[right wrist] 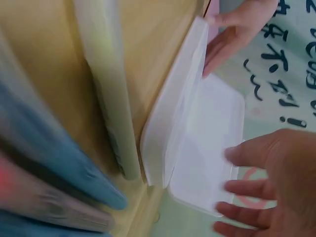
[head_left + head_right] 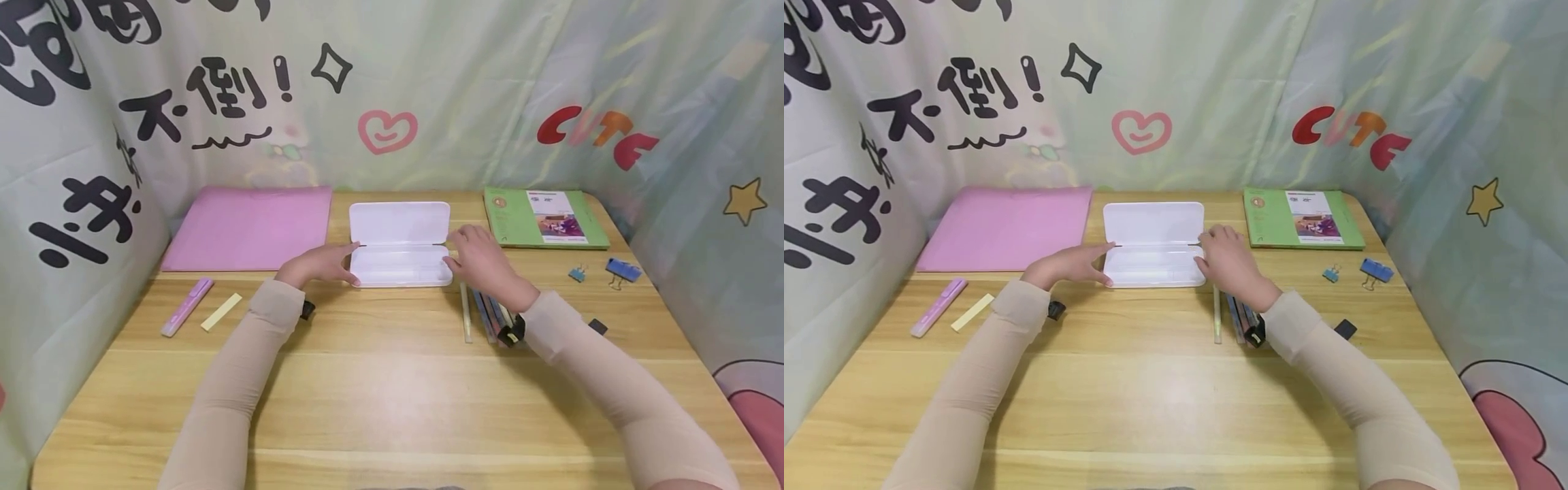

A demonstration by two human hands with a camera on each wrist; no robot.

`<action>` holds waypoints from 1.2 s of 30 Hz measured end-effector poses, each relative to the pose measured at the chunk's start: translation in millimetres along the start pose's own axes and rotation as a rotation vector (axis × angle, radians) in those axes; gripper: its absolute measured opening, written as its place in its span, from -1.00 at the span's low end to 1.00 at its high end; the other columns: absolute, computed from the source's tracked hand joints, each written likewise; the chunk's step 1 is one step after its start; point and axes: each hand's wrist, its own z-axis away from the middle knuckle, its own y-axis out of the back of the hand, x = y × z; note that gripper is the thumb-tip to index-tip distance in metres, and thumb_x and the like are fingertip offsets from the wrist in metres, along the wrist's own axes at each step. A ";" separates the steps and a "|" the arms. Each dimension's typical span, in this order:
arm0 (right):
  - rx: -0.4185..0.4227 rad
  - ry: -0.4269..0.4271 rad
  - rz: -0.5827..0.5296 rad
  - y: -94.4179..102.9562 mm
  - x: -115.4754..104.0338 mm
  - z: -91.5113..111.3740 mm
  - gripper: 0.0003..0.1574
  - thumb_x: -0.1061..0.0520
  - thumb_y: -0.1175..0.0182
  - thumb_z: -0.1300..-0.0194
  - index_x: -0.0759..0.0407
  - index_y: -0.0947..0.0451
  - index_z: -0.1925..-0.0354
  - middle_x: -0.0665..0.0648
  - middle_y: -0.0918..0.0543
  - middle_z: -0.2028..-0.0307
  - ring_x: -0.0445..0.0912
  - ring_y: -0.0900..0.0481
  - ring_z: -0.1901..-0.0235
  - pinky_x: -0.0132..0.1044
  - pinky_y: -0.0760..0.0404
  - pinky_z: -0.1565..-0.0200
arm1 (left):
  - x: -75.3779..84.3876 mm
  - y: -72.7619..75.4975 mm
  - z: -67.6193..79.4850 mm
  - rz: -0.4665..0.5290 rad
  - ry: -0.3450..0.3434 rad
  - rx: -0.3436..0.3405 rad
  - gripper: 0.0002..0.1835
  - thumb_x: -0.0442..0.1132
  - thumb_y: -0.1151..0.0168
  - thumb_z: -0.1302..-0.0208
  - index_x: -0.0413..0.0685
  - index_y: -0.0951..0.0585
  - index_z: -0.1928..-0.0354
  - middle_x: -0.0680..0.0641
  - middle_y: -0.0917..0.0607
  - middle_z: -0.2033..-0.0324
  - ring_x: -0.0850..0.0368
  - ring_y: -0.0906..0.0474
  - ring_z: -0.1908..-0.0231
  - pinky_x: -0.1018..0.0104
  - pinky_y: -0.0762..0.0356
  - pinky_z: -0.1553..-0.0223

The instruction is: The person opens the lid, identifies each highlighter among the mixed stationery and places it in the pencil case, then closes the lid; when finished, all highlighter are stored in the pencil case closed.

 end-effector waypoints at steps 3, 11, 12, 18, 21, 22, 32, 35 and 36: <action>-0.045 -0.010 0.046 1.1 -4.0 17.4 -0.65 -0.07 -0.21 -0.03 0.20 -0.50 0.39 0.13 -0.46 0.42 0.04 -0.39 0.36 -0.13 -0.40 0.33 | 1.3 -0.2 1.9 0.026 -0.001 -0.003 0.00 0.23 -0.20 0.10 0.23 0.13 -0.33 -0.04 0.00 -0.29 -0.05 0.05 -0.23 -0.07 0.02 -0.12; -0.466 -0.208 0.057 5.3 -17.3 38.5 -0.57 -0.27 -0.06 -0.08 -0.04 -0.38 0.68 -0.06 -0.40 0.75 -0.15 -0.36 0.71 -0.20 -0.29 0.67 | 2.0 0.5 1.4 0.076 -0.006 -0.007 0.01 0.19 -0.23 0.10 0.24 0.14 -0.33 -0.02 0.05 -0.30 -0.03 0.08 -0.24 -0.08 0.03 -0.12; -0.496 -0.216 0.054 5.2 -17.9 39.5 -0.56 -0.27 -0.05 -0.09 -0.05 -0.39 0.70 -0.06 -0.41 0.76 -0.15 -0.37 0.71 -0.19 -0.29 0.68 | 2.2 0.6 1.4 0.077 -0.006 -0.005 0.01 0.19 -0.23 0.09 0.23 0.13 -0.33 -0.02 0.05 -0.30 -0.03 0.08 -0.24 -0.08 0.03 -0.12; -0.543 -0.243 0.067 2.7 -21.9 45.8 -0.49 -0.28 0.01 -0.12 -0.06 -0.37 0.78 -0.05 -0.40 0.80 -0.15 -0.36 0.76 -0.18 -0.29 0.72 | 3.3 0.9 2.4 0.082 0.011 -0.020 0.01 0.17 -0.24 0.09 0.24 0.14 -0.33 -0.03 0.02 -0.29 -0.06 0.06 -0.23 -0.11 0.03 -0.11; -0.553 -0.263 0.065 2.0 -23.6 48.2 -0.49 -0.23 0.03 -0.15 -0.04 -0.36 0.79 -0.05 -0.40 0.82 -0.16 -0.36 0.80 -0.17 -0.29 0.74 | 4.2 0.7 3.0 0.085 0.015 -0.024 0.01 0.16 -0.24 0.09 0.24 0.14 -0.33 -0.03 0.01 -0.29 -0.05 0.05 -0.23 -0.10 0.02 -0.11; -0.552 -0.271 0.064 1.5 -24.1 48.3 -0.50 -0.20 0.04 -0.15 -0.03 -0.37 0.79 -0.04 -0.41 0.82 -0.16 -0.36 0.81 -0.17 -0.29 0.74 | 4.3 0.7 3.5 0.082 0.014 -0.021 0.01 0.16 -0.25 0.09 0.24 0.14 -0.33 -0.03 0.01 -0.29 -0.05 0.05 -0.23 -0.09 0.02 -0.11; -0.455 -0.285 0.080 0.0 -23.7 43.1 -0.61 -0.09 0.06 -0.11 0.03 -0.33 0.74 0.00 -0.38 0.79 -0.12 -0.34 0.78 -0.18 -0.26 0.79 | 3.8 0.7 4.1 0.054 0.010 -0.013 0.01 0.19 -0.23 0.09 0.19 0.13 -0.34 -0.04 0.00 -0.29 -0.06 0.05 -0.23 -0.08 0.03 -0.12; -0.372 -0.257 0.084 3.3 -22.1 37.0 -0.64 -0.09 0.04 -0.10 0.04 -0.29 0.70 0.00 -0.35 0.78 -0.10 -0.32 0.75 -0.20 -0.25 0.77 | 3.2 0.8 3.4 0.055 0.008 -0.009 0.01 0.18 -0.23 0.09 0.19 0.13 -0.34 -0.04 -0.01 -0.28 -0.05 0.04 -0.23 -0.07 0.03 -0.12; -0.347 -0.243 0.081 4.7 -21.9 34.1 -0.64 -0.08 0.03 -0.11 0.05 -0.28 0.70 0.00 -0.34 0.78 -0.10 -0.31 0.75 -0.21 -0.24 0.77 | 2.9 0.7 3.0 0.056 0.008 -0.008 0.01 0.18 -0.24 0.10 0.19 0.12 -0.34 -0.04 -0.02 -0.28 -0.05 0.04 -0.23 -0.07 0.03 -0.12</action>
